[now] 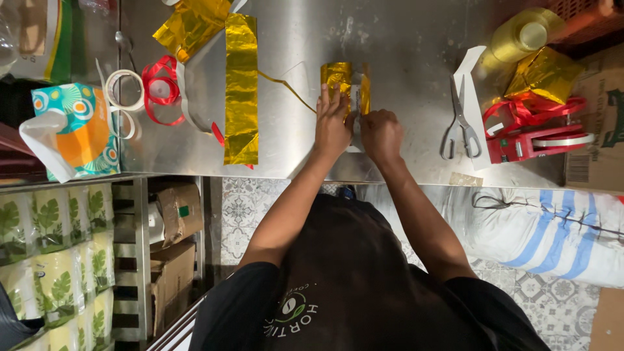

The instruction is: The person wraps a small rectangular box with gold foil paper on a stainless steel table. They fold the paper around the box, tuck the edges, and smooth the surface to create a neat package.

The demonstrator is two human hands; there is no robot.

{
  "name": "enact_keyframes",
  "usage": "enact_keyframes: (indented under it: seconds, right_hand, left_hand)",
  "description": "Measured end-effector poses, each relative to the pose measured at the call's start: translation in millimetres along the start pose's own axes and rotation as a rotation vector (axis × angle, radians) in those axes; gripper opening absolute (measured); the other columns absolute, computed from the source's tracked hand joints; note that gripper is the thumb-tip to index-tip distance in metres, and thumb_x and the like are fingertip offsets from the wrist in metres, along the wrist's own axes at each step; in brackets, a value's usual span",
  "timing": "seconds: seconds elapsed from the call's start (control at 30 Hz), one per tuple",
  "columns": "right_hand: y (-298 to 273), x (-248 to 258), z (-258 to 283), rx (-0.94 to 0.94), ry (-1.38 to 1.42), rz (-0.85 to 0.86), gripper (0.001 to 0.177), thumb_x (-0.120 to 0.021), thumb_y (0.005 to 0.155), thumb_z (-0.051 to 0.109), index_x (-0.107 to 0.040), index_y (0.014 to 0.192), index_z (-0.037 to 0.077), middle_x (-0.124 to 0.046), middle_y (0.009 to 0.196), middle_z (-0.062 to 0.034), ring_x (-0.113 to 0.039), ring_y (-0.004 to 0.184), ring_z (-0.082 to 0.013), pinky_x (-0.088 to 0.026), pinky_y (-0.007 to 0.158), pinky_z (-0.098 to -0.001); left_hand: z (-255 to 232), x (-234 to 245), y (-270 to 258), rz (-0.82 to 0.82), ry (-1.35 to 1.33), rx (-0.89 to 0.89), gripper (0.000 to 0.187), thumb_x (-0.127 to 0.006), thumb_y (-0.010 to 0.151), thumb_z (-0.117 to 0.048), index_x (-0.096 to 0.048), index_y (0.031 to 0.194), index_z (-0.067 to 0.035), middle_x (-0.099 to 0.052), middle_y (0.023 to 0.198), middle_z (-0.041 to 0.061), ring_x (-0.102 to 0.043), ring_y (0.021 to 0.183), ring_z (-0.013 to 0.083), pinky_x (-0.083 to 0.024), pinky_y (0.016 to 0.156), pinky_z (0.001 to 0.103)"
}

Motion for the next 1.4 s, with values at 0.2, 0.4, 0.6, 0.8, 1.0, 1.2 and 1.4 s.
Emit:
enact_keyframes:
  seconds: [0.2, 0.4, 0.6, 0.8, 1.0, 1.2, 1.4]
  right_hand:
    - [-5.2, -5.0, 6.0, -0.006, -0.018, -0.018, 0.006, -0.075, 0.083, 0.008, -0.075, 0.079, 0.003, -0.067, 0.076, -0.0176, -0.065, 0.075, -0.0382, -0.054, 0.068, -0.0475]
    - [-8.7, -10.2, 2.3, -0.018, 0.0, 0.029, 0.006, -0.072, 0.084, 0.005, -0.074, 0.08, 0.0, -0.067, 0.078, -0.0201, -0.065, 0.074, -0.0385, -0.054, 0.069, -0.0478]
    - [-11.7, -7.2, 14.9, -0.022, 0.045, 0.006, 0.007, -0.074, 0.084, 0.006, -0.078, 0.088, 0.003, -0.068, 0.081, -0.0198, -0.066, 0.074, -0.0389, -0.054, 0.067, -0.0485]
    - [-16.6, -3.0, 29.6, -0.097, 0.078, 0.089, 0.025, -0.075, 0.076, 0.004, -0.076, 0.101, 0.004, -0.067, 0.087, -0.0191, -0.067, 0.079, -0.0398, -0.056, 0.071, -0.0477]
    - [-48.2, 8.5, 25.0, -0.086, 0.022, 0.006, 0.055, -0.069, 0.075, -0.004, -0.065, 0.13, -0.002, -0.064, 0.106, -0.0209, -0.066, 0.094, -0.042, -0.056, 0.077, -0.0478]
    - [-78.3, -7.2, -4.8, -0.402, 0.191, -0.065, 0.032, -0.081, 0.088, 0.008, -0.063, 0.113, 0.002, -0.064, 0.09, -0.0152, -0.065, 0.074, -0.0291, -0.055, 0.069, -0.0421]
    - [-83.4, -19.5, -20.9, -0.237, 0.155, -0.244, 0.028, -0.08, 0.084, 0.004, -0.058, 0.1, 0.0, -0.062, 0.09, -0.0159, -0.061, 0.075, -0.031, -0.051, 0.067, -0.0422]
  left_hand:
    - [-5.5, 1.9, 1.3, 0.042, 0.006, -0.001, 0.052, -0.064, 0.1, -0.025, -0.059, 0.136, 0.012, -0.043, 0.157, 0.03, -0.02, 0.154, 0.049, -0.024, 0.12, 0.066]
    - [-4.3, 2.9, 4.7, 0.032, -0.054, 0.035, 0.055, -0.073, 0.094, -0.033, -0.065, 0.129, 0.009, -0.048, 0.153, 0.026, -0.023, 0.155, 0.0452, -0.023, 0.121, 0.064]
    - [5.6, -6.0, 7.5, -0.058, -0.238, 0.13, 0.024, -0.081, 0.088, -0.024, -0.075, 0.096, -0.002, -0.058, 0.144, 0.024, -0.032, 0.152, 0.0411, -0.027, 0.121, 0.06]
    - [13.3, -16.1, 7.3, -0.118, -0.221, 0.113, 0.013, -0.077, 0.087, -0.012, -0.07, 0.083, -0.003, -0.061, 0.142, 0.021, -0.037, 0.152, 0.0403, -0.035, 0.117, 0.059]
    - [10.7, -12.2, 7.4, -0.139, -0.207, 0.126, 0.015, -0.077, 0.086, -0.014, -0.069, 0.08, -0.003, -0.062, 0.139, 0.022, -0.037, 0.149, 0.0416, -0.032, 0.113, 0.067]
    - [2.4, -14.5, 7.7, -0.173, -0.186, 0.14, 0.026, -0.078, 0.089, -0.017, -0.063, 0.072, -0.004, -0.062, 0.14, 0.022, -0.039, 0.15, 0.0413, -0.031, 0.113, 0.07]
    - [0.4, -19.4, 9.7, -0.209, -0.198, 0.135, 0.02, -0.078, 0.087, -0.015, -0.065, 0.076, -0.004, -0.062, 0.14, 0.024, -0.039, 0.149, 0.0432, -0.032, 0.112, 0.069]
Point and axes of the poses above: each hand's wrist, its own y-axis towards the middle knuckle, its own x-axis out of the back of the hand, z = x × y, the point moved 2 cm from there along y, towards the middle knuckle
